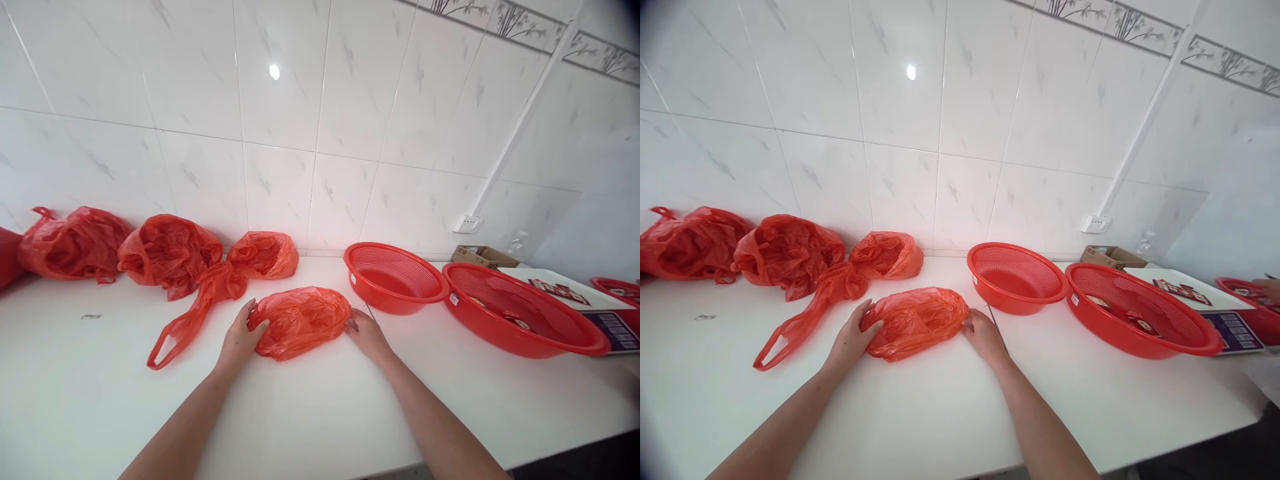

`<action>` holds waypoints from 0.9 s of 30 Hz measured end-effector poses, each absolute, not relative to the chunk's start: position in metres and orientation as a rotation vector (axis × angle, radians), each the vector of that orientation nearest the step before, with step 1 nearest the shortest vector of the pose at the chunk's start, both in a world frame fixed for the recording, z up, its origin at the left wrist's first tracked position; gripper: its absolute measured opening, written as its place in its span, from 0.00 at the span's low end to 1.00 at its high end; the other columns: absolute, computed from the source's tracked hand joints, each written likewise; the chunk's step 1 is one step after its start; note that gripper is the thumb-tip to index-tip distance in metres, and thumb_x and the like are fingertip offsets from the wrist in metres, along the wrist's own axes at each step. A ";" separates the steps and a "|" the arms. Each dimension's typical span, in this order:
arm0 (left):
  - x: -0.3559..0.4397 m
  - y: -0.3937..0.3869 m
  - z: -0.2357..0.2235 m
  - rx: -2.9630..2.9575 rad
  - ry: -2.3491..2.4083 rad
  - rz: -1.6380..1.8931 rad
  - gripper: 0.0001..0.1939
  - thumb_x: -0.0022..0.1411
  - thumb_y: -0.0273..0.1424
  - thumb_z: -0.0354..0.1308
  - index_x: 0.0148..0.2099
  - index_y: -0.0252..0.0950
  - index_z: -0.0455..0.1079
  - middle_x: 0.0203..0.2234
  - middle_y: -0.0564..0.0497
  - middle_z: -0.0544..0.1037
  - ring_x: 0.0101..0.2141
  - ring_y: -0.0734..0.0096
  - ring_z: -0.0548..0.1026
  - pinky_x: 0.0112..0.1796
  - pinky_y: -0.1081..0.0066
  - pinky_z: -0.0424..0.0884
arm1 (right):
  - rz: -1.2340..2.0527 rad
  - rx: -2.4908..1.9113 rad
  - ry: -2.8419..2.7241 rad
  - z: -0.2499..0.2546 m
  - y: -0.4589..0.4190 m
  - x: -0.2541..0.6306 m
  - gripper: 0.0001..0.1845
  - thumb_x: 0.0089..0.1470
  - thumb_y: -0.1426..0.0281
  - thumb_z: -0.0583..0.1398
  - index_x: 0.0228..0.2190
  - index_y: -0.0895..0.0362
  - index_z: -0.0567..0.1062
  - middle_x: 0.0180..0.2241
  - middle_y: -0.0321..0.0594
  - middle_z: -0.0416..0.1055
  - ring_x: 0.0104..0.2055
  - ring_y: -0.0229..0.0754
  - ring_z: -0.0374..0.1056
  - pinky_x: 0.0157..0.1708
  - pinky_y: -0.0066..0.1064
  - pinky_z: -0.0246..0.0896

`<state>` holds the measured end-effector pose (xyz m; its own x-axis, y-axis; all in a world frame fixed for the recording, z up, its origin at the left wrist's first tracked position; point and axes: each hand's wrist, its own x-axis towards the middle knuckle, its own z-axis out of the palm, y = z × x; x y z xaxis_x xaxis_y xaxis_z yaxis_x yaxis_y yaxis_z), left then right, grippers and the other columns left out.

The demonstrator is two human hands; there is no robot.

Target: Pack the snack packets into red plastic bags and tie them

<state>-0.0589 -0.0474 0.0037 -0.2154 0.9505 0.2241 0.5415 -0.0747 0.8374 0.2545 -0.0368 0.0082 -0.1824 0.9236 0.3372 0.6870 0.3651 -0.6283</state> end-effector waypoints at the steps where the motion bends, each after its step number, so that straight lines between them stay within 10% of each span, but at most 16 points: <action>1: -0.059 -0.047 0.003 1.597 1.755 1.235 0.34 0.57 0.43 0.55 0.63 0.42 0.52 0.57 0.46 0.65 0.56 0.60 0.64 0.56 0.60 0.59 | 0.457 -1.401 -1.929 0.009 -0.037 0.254 0.15 0.54 0.69 0.54 0.44 0.49 0.72 0.46 0.37 0.71 0.45 0.39 0.68 0.44 0.30 0.62; 27: -0.061 -0.042 -0.003 1.643 1.769 1.229 0.31 0.57 0.42 0.53 0.61 0.38 0.55 0.55 0.43 0.64 0.53 0.56 0.66 0.52 0.58 0.63 | 0.199 -1.789 -1.555 -0.014 -0.009 0.274 0.31 0.48 0.68 0.55 0.55 0.59 0.60 0.53 0.49 0.64 0.55 0.48 0.61 0.52 0.39 0.56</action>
<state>-0.0609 -0.0417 -0.0026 -0.2062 0.9457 0.2512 0.5651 -0.0945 0.8196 0.2738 -0.0085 -0.0142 0.2519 0.9048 0.3433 0.7891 0.0133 -0.6142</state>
